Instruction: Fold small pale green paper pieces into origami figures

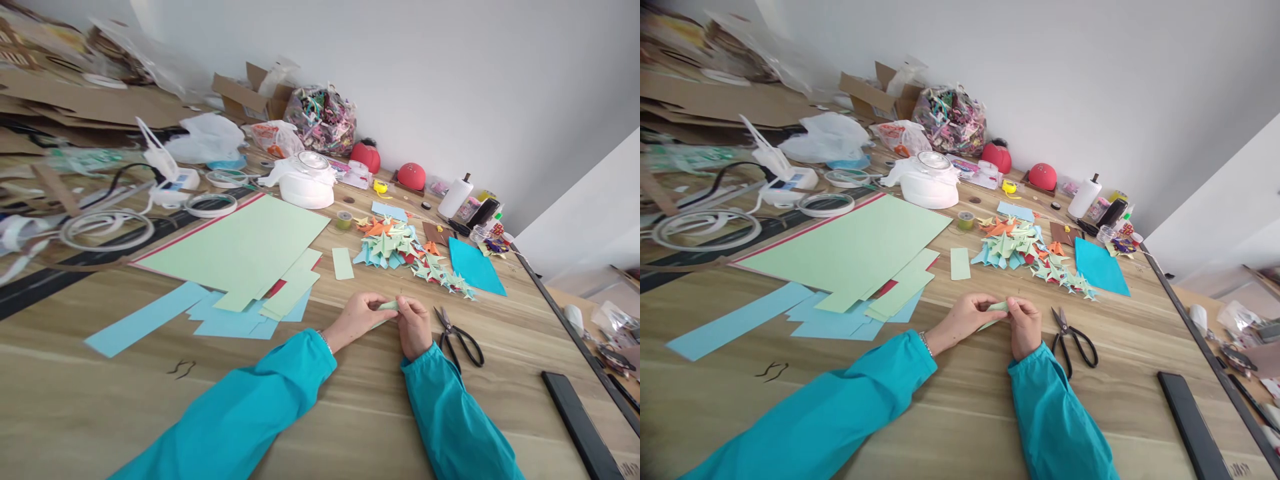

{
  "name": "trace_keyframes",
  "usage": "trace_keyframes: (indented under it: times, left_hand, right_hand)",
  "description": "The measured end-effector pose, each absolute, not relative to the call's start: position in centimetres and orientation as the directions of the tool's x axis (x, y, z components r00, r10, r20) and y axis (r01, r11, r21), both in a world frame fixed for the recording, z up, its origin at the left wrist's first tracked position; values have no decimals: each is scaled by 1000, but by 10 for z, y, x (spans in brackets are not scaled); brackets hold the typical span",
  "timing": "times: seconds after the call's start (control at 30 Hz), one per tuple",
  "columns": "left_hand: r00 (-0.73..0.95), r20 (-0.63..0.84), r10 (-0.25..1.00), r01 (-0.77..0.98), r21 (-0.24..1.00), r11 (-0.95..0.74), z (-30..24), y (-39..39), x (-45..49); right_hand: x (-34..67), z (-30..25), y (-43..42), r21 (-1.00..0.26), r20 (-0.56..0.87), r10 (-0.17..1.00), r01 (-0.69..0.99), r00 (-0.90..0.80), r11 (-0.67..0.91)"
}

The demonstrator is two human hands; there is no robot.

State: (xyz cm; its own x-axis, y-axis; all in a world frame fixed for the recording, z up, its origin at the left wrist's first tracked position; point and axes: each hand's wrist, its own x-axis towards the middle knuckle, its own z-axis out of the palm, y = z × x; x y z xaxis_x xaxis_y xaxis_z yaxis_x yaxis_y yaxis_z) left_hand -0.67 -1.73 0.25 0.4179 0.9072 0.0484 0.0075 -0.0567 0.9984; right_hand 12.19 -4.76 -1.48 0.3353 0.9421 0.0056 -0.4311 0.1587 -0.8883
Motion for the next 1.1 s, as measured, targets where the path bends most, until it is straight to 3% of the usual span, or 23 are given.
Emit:
trace_keyframes:
  times: [0.73, 1.1]
  left_hand:
    - [448, 28, 894, 43, 998, -53, -3, -16, -4]
    - [475, 87, 876, 28, 993, -113, 2, -19, -6]
  right_hand:
    - [120, -12, -49, -857, -67, 946, -504, 316, 108]
    - [121, -11, -50, -872, -71, 949, -481, 307, 90]
